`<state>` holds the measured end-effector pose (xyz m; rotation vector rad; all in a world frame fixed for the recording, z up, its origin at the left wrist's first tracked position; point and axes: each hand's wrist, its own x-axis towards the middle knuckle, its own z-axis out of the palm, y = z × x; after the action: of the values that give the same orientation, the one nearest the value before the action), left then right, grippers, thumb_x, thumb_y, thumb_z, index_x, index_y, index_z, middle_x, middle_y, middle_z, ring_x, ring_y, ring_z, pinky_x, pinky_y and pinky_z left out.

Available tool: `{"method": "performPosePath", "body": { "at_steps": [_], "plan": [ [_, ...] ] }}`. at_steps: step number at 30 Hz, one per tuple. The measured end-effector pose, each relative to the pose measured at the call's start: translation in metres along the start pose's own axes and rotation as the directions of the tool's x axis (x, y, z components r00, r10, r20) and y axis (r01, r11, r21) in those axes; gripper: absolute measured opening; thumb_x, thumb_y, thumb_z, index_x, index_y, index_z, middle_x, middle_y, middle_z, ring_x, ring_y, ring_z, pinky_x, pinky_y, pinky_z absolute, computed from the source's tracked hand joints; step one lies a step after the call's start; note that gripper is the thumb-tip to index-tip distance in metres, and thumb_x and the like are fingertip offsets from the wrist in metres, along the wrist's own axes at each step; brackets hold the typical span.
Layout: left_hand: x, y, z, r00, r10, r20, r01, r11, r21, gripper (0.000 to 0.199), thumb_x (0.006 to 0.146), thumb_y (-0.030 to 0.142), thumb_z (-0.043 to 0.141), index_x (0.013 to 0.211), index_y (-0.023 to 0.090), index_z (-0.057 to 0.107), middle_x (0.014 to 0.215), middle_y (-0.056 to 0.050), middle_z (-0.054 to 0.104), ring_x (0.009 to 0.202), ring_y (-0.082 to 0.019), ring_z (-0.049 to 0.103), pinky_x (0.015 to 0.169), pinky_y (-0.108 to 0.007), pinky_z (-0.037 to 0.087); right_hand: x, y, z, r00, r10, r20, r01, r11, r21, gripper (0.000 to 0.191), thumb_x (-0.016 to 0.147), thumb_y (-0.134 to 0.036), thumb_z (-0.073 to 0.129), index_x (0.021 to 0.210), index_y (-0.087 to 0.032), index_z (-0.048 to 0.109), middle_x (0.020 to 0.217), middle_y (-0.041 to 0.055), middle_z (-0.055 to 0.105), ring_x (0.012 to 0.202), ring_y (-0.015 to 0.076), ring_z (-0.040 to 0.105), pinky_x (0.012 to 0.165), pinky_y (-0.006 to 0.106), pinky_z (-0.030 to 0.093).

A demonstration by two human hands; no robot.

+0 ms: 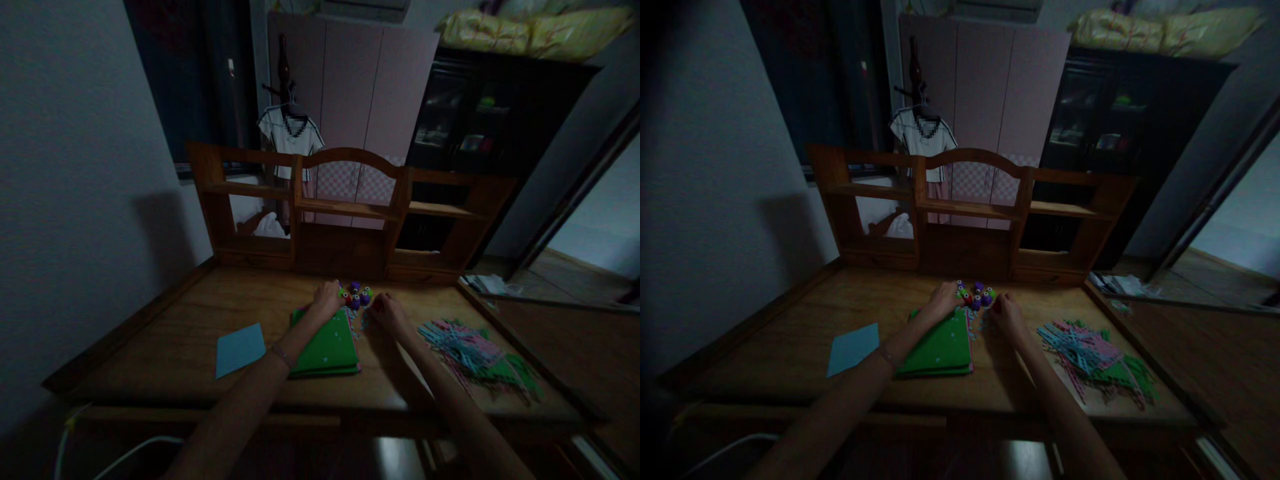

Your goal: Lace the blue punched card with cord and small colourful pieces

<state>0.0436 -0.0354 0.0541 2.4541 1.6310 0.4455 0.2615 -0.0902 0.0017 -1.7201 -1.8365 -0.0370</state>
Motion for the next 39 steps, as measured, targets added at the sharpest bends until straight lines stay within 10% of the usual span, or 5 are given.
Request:
{"method": "performPosePath", "body": {
  "at_steps": [11, 15, 20, 33, 39],
  "plan": [
    [0.038, -0.098, -0.01, 0.996, 0.059, -0.064, -0.047, 0.982, 0.183, 0.039, 0.077, 0.022, 0.062, 0.114, 0.015, 0.054, 0.114, -0.014, 0.056, 0.107, -0.026, 0.053, 0.086, -0.032, 0.041, 0.03, 0.015, -0.02, 0.989, -0.142, 0.034, 0.145, 0.984, -0.108, 0.037, 0.078, -0.014, 0.055, 0.114, -0.019, 0.055, 0.11, 0.0086, 0.054, 0.091, 0.0176, 0.055, 0.078, 0.026, 0.042],
    [0.035, -0.073, -0.008, 0.902, 0.421, -0.098, -0.407, 0.904, 0.133, 0.043, 0.081, 0.033, 0.059, 0.122, 0.022, 0.05, 0.122, -0.009, 0.051, 0.113, -0.023, 0.046, 0.094, -0.034, 0.034, 0.035, -0.014, -0.03, 0.897, -0.38, 0.225, 0.403, 0.912, -0.069, 0.051, 0.077, -0.006, 0.05, 0.124, -0.026, 0.051, 0.12, 0.0056, 0.052, 0.106, 0.0172, 0.053, 0.086, 0.025, 0.04],
    [0.036, -0.023, 0.004, 0.766, 0.642, -0.01, -0.641, 0.766, 0.056, 0.032, 0.082, 0.043, 0.057, 0.106, 0.022, 0.06, 0.106, -0.006, 0.059, 0.102, -0.02, 0.05, 0.09, -0.03, 0.035, 0.046, -0.022, -0.02, 0.899, -0.279, 0.338, 0.339, 0.931, -0.134, 0.033, 0.08, -0.015, 0.054, 0.112, -0.024, 0.059, 0.112, 0.0062, 0.056, 0.098, 0.018, 0.057, 0.079, 0.024, 0.04],
    [0.058, -0.036, -0.01, 0.843, 0.534, -0.062, -0.538, 0.833, -0.13, 0.021, 0.074, 0.032, 0.064, 0.09, 0.021, 0.071, 0.087, -0.005, 0.067, 0.088, -0.019, 0.057, 0.08, -0.026, 0.04, 0.043, -0.009, -0.028, 0.953, -0.204, 0.225, 0.242, 0.958, -0.156, 0.03, 0.082, -0.015, 0.052, 0.111, -0.019, 0.058, 0.112, 0.0091, 0.055, 0.092, 0.0172, 0.058, 0.077, 0.024, 0.041],
    [0.071, -0.075, -0.028, 0.889, 0.44, -0.125, -0.457, 0.84, -0.291, 0.025, 0.076, 0.032, 0.062, 0.094, 0.017, 0.069, 0.088, -0.004, 0.066, 0.079, -0.014, 0.058, 0.07, -0.022, 0.041, 0.04, -0.037, -0.029, 0.869, -0.36, 0.34, 0.369, 0.929, 0.041, 0.061, 0.072, 0.002, 0.049, 0.125, -0.028, 0.052, 0.125, 0.0047, 0.056, 0.108, 0.0178, 0.055, 0.088, 0.028, 0.041]
  ]
}}
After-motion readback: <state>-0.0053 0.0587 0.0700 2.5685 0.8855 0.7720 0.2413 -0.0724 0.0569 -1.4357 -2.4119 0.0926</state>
